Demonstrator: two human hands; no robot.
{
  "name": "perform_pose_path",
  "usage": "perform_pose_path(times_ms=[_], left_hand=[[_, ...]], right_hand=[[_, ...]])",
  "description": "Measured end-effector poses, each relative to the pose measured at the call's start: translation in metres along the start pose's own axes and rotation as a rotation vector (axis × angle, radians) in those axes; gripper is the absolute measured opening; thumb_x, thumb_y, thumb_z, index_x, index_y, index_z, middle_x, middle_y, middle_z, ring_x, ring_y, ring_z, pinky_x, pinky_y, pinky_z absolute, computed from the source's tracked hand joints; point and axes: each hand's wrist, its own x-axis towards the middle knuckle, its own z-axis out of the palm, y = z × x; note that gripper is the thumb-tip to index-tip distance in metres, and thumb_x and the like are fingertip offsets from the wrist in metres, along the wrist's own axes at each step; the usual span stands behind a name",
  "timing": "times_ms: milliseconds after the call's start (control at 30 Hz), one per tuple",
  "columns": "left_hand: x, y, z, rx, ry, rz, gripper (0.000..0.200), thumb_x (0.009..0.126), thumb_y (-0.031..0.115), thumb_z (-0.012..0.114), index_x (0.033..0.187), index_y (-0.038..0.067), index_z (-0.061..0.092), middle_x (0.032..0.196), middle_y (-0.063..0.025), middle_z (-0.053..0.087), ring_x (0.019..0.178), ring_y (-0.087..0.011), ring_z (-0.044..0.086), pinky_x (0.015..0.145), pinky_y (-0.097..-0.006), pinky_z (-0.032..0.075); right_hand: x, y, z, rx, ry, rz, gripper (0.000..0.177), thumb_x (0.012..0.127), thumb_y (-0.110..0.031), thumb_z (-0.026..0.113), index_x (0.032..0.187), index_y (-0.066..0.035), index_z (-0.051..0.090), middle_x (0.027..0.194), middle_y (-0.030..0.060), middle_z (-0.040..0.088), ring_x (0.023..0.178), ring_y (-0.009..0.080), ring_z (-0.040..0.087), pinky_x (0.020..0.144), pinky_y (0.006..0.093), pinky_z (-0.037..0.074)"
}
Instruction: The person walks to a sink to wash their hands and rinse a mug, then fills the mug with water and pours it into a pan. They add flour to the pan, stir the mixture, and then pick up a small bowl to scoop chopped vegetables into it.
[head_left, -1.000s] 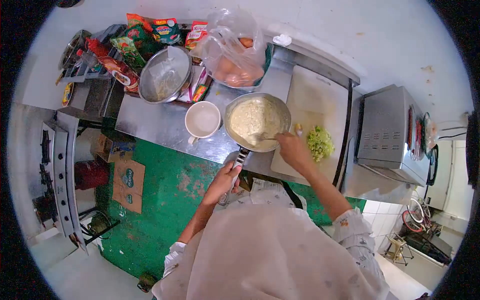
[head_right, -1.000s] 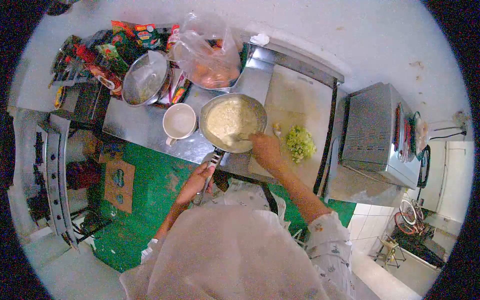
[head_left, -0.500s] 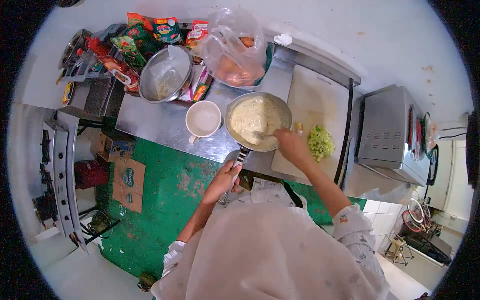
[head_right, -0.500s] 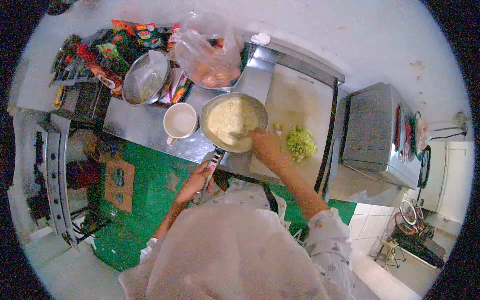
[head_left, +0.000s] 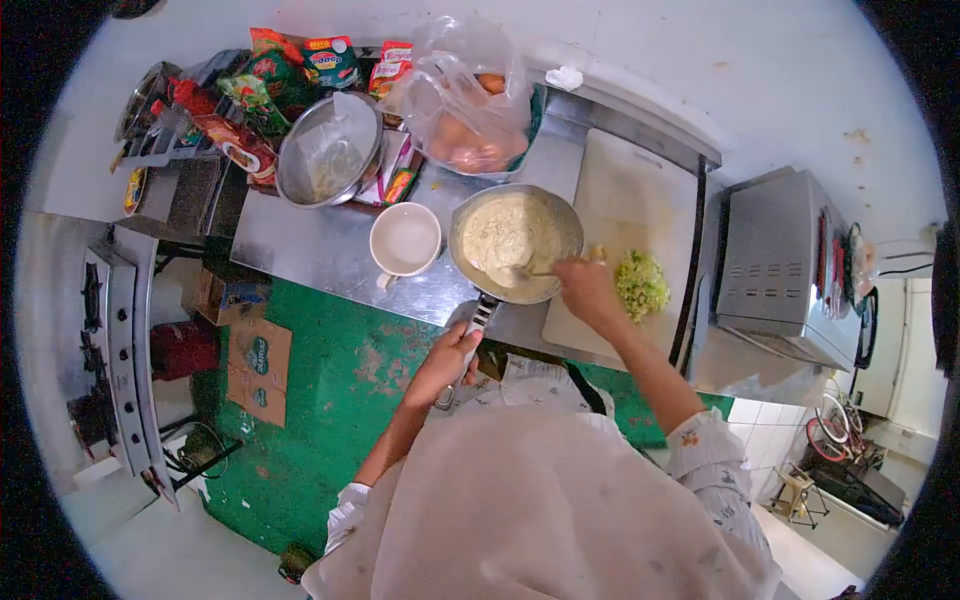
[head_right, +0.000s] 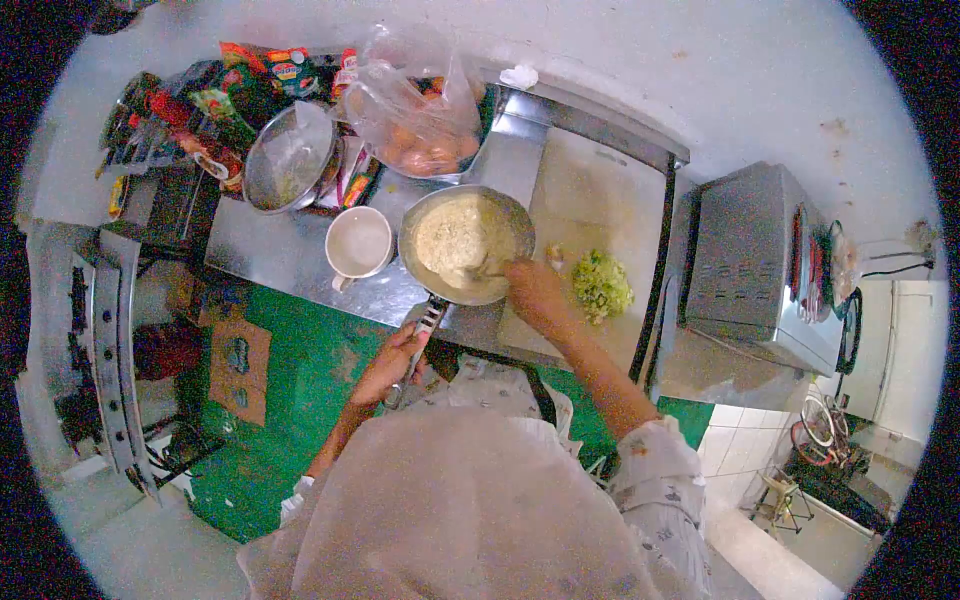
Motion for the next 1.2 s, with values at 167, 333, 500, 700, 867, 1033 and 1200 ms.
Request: perform_pose_path(times_ms=[167,333,500,700,867,1033,1200], left_hand=[[0.000,0.000,0.000,0.020,-0.008,0.042,0.020,0.090,0.026,0.045,0.095,0.007,0.049,0.054,-0.0026,0.045,0.039,-0.0126,0.045,0.036,-0.0273,0.037],[0.002,-0.003,-0.001,-0.017,-0.006,0.026,0.020,0.090,0.027,0.045,0.095,0.007,0.048,0.054,-0.0023,0.045,0.037,-0.0119,0.044,0.035,-0.0269,0.036],[0.001,-0.003,-0.001,0.011,-0.003,0.020,0.021,0.090,0.027,0.045,0.096,0.008,0.048,0.054,-0.0019,0.046,0.037,-0.0119,0.044,0.036,-0.0265,0.037],[-0.002,0.001,0.000,0.033,0.007,0.014,0.021,0.090,0.027,0.045,0.095,0.007,0.049,0.056,-0.0016,0.047,0.039,-0.0118,0.045,0.038,-0.0256,0.037],[0.000,-0.002,-0.002,0.026,-0.011,0.039,0.021,0.091,0.026,0.044,0.095,0.006,0.049,0.056,-0.0018,0.047,0.039,-0.0121,0.045,0.038,-0.0261,0.038],[-0.002,0.002,-0.001,0.047,-0.024,0.077,0.022,0.091,0.027,0.043,0.095,0.006,0.048,0.055,-0.0020,0.046,0.040,-0.0128,0.045,0.038,-0.0274,0.038],[-0.006,0.011,0.002,0.029,-0.010,0.011,0.022,0.091,0.026,0.043,0.095,0.006,0.049,0.054,-0.0022,0.047,0.040,-0.0131,0.045,0.038,-0.0278,0.038]], right_hand=[[0.043,0.004,0.018,0.179,0.428,0.003,0.025,0.073,0.000,0.046,0.093,-0.003,0.060,0.089,0.0187,0.057,0.082,0.0350,0.057,0.072,0.0439,0.045],[0.018,0.028,-0.009,0.110,0.348,0.286,0.026,0.072,0.001,0.046,0.094,-0.004,0.059,0.088,0.0191,0.057,0.081,0.0368,0.057,0.071,0.0444,0.045],[-0.004,0.006,0.017,0.107,0.146,-0.051,0.026,0.071,0.001,0.048,0.093,-0.004,0.058,0.084,0.0193,0.057,0.079,0.0367,0.057,0.070,0.0429,0.046],[0.043,0.004,0.017,0.082,0.530,0.061,0.026,0.071,0.001,0.047,0.093,-0.004,0.059,0.085,0.0190,0.057,0.080,0.0360,0.057,0.071,0.0427,0.047],[0.000,0.022,-0.017,-0.063,0.259,0.152,0.027,0.072,-0.002,0.047,0.097,-0.005,0.057,0.093,0.0174,0.057,0.083,0.0348,0.057,0.072,0.0453,0.047],[0.010,0.017,0.025,0.025,0.155,-0.123,0.028,0.070,0.003,0.046,0.094,-0.003,0.058,0.087,0.0182,0.057,0.081,0.0351,0.057,0.071,0.0437,0.046],[0.047,0.005,0.009,0.220,0.485,0.065,0.028,0.070,0.003,0.046,0.094,-0.004,0.059,0.082,0.0188,0.056,0.082,0.0351,0.057,0.071,0.0442,0.046]])
